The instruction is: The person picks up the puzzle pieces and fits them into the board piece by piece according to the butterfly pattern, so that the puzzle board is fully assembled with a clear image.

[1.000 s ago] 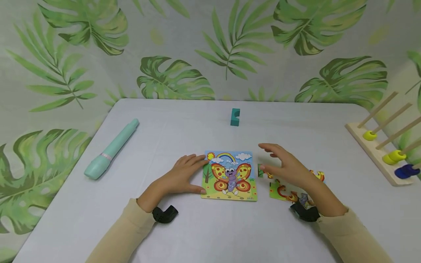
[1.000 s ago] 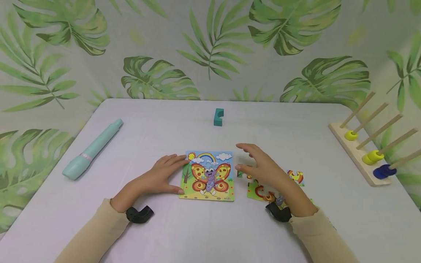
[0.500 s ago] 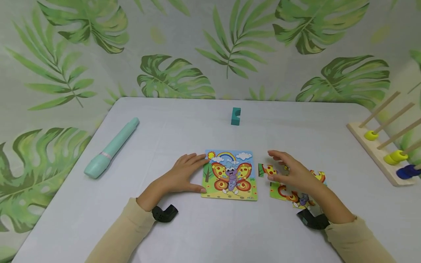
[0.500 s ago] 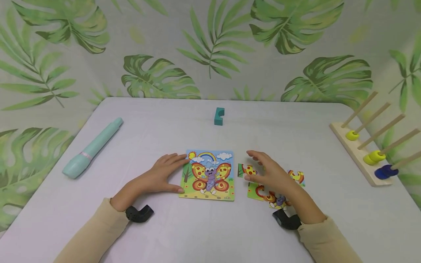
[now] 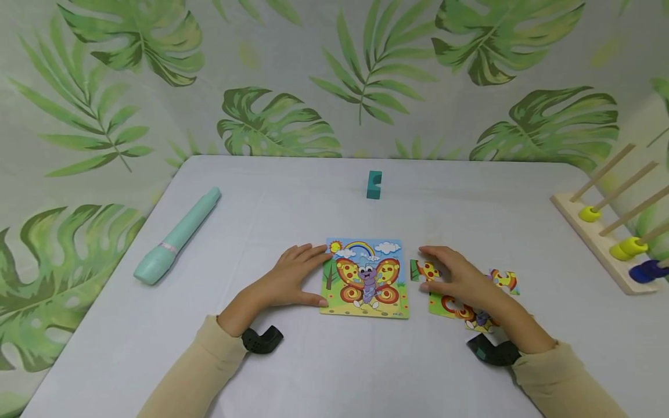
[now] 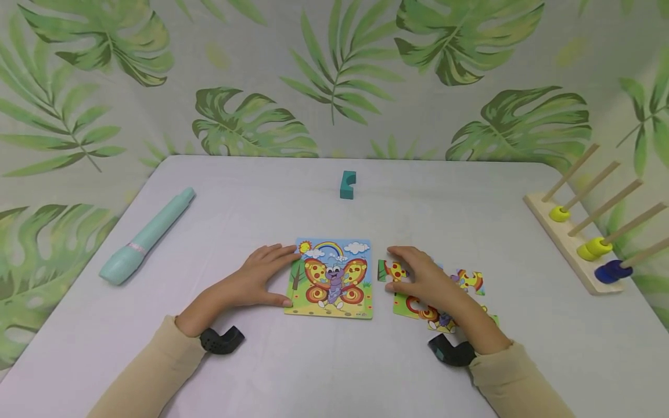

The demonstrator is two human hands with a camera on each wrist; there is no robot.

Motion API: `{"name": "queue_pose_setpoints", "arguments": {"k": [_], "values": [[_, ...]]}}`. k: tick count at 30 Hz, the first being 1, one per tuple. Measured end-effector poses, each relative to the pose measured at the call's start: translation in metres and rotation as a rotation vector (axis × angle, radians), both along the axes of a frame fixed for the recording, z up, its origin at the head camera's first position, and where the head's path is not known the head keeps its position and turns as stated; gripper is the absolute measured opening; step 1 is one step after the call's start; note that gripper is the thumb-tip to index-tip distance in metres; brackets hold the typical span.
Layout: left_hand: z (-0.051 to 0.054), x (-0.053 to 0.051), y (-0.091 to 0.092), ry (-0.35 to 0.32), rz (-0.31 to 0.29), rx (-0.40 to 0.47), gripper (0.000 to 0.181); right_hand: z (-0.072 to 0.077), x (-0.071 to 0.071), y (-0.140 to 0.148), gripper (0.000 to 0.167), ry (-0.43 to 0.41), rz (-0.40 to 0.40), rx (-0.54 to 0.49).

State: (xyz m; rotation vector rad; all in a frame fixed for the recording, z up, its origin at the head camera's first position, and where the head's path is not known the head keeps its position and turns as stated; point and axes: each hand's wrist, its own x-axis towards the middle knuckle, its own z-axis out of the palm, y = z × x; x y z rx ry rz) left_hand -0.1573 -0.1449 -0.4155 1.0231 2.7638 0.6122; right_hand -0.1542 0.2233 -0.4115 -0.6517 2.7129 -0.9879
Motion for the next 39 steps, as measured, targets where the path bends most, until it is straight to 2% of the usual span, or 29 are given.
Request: {"name": "queue_pose_setpoints", "arguments": {"k": [5, 12, 19, 29, 39], "values": [[-0.001, 0.0, 0.0, 0.007, 0.0, 0.01, 0.09, -0.002, 0.0, -0.003, 0.075, 0.047, 0.006, 0.01], [-0.002, -0.001, -0.001, 0.005, 0.001, -0.007, 0.092, -0.002, 0.0, -0.006, 0.073, 0.105, 0.006, 0.075], [-0.002, -0.001, -0.001, -0.007, 0.01, -0.022, 0.093, -0.001, -0.001, -0.009, 0.069, 0.098, 0.002, 0.091], [0.0, -0.001, 0.0, -0.014, 0.009, -0.021, 0.092, 0.001, -0.001, -0.01, 0.052, 0.135, 0.003, 0.061], [0.0, 0.0, 0.0, -0.017, 0.01, -0.022, 0.091, 0.002, 0.0, -0.012, 0.046, 0.089, -0.011, 0.042]]}}
